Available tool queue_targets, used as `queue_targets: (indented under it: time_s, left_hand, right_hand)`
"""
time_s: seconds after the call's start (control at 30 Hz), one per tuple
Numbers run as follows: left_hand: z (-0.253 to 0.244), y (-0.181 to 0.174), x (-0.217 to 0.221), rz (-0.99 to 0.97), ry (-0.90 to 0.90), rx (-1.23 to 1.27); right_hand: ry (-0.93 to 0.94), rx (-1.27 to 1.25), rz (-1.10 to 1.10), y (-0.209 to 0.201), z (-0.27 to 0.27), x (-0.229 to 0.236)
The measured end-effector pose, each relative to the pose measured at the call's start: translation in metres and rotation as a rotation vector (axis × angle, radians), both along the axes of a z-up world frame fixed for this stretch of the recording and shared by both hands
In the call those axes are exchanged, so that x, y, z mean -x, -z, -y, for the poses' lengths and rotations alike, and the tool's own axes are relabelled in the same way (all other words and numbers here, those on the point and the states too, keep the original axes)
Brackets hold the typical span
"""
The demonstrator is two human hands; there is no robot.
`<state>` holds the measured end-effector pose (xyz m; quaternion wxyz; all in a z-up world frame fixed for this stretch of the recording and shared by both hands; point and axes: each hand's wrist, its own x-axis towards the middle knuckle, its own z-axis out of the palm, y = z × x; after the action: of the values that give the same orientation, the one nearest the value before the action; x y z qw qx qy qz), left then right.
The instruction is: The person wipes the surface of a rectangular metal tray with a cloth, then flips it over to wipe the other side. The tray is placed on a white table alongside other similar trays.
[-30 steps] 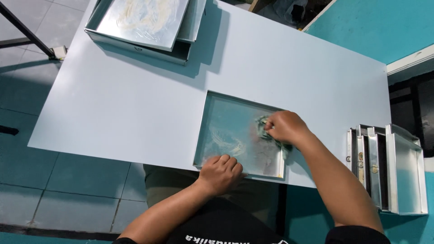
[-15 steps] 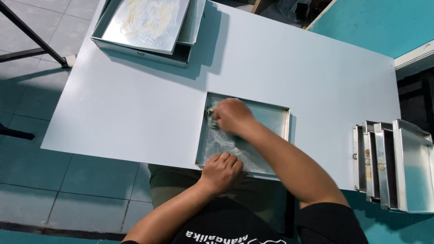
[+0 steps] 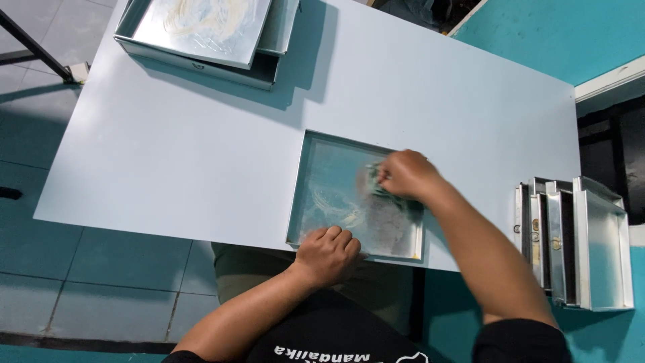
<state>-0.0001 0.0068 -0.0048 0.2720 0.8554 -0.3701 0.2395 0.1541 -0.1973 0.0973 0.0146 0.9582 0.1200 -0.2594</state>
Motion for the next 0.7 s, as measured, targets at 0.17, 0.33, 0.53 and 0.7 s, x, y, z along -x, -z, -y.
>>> queue_targets:
  time_s: [0.17,0.33,0.53,0.7]
  left_hand:
    - [0.004,0.001,0.000,0.058,-0.038,-0.015]
    - [0.002,-0.002,-0.001,0.059,-0.019,-0.008]
    - [0.002,-0.001,0.001,0.006,-0.042,0.017]
    - [0.002,-0.002,-0.001,0.077,-0.066,0.021]
  right_hand:
    - [-0.144,-0.132,0.071,0.028,-0.084,-0.010]
    - [-0.296,-0.219,0.186,0.043,-0.115,-0.013]
    - [-0.139,-0.031,0.079,0.007,-0.042,0.006]
    - [0.056,0.173,0.028,-0.015,0.044,0.021]
